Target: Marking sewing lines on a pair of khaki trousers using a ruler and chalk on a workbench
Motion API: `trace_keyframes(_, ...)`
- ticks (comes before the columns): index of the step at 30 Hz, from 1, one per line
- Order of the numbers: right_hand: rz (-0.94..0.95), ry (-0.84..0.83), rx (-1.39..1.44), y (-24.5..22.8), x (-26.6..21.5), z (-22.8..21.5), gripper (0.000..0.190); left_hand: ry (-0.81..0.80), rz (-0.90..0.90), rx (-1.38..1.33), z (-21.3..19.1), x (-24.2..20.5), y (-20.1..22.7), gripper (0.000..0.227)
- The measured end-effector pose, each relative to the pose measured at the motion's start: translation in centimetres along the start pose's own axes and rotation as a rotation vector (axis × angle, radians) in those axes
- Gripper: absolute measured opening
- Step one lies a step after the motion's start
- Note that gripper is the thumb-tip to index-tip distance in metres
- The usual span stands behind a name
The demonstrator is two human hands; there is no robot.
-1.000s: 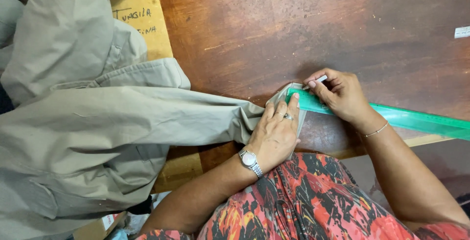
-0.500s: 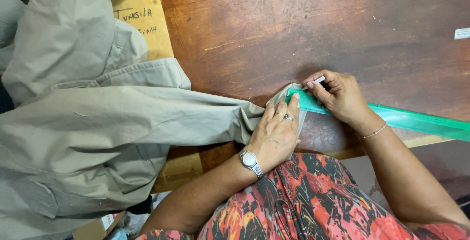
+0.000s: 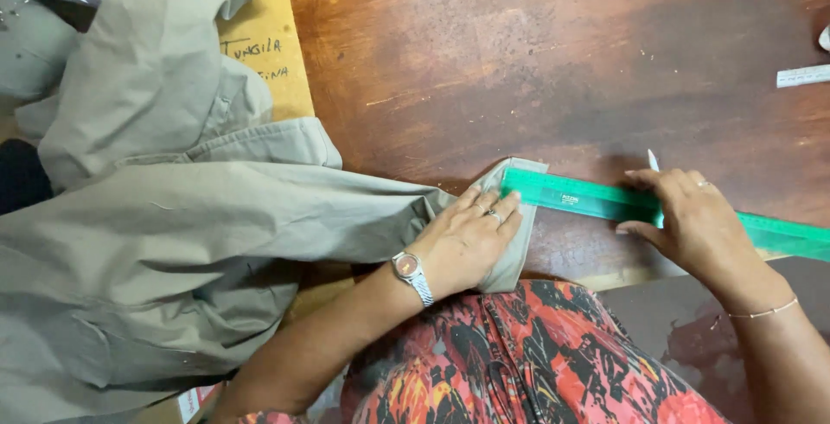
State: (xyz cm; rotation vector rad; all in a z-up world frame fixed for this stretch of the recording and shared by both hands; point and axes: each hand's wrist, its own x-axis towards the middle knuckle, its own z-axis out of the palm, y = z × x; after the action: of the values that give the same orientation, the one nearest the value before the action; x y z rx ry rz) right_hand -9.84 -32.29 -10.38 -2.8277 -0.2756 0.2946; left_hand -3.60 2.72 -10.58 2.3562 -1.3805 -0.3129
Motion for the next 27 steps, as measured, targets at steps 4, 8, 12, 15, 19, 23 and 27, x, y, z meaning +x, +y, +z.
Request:
trace_keyframes(4,0.161,-0.112,0.038,3.1,-0.4,1.5,0.071,-0.207,0.247,0.014,-1.8,-0.7,-1.9,0.068)
trace_keyframes(8,0.111,-0.106,0.066,3.1,0.1,0.5,0.049,-0.232,0.341,0.263,-0.7,0.7,-3.2,0.084)
trace_keyframes(12,0.309,0.151,0.101,3.2,-0.9,0.0,0.025,-0.072,0.258,0.285,2.6,2.5,-5.0,0.062)
trace_keyframes(15,0.310,0.378,0.150,2.1,-1.3,-1.9,0.037,0.009,-0.028,0.261,3.3,4.4,-2.9,0.073)
trace_keyframes(19,0.444,0.439,0.400,-1.4,-1.7,-4.0,0.051,-0.321,-0.257,0.160,1.9,5.8,1.4,0.066)
trace_keyframes(23,0.368,0.313,0.337,-1.6,-1.8,-4.6,0.045,-0.093,-0.059,0.129,3.3,2.5,0.1,0.061)
trace_keyframes(27,0.446,0.288,0.320,-2.5,-1.8,-4.7,0.047,-0.092,-0.170,0.150,2.7,2.5,0.6,0.061)
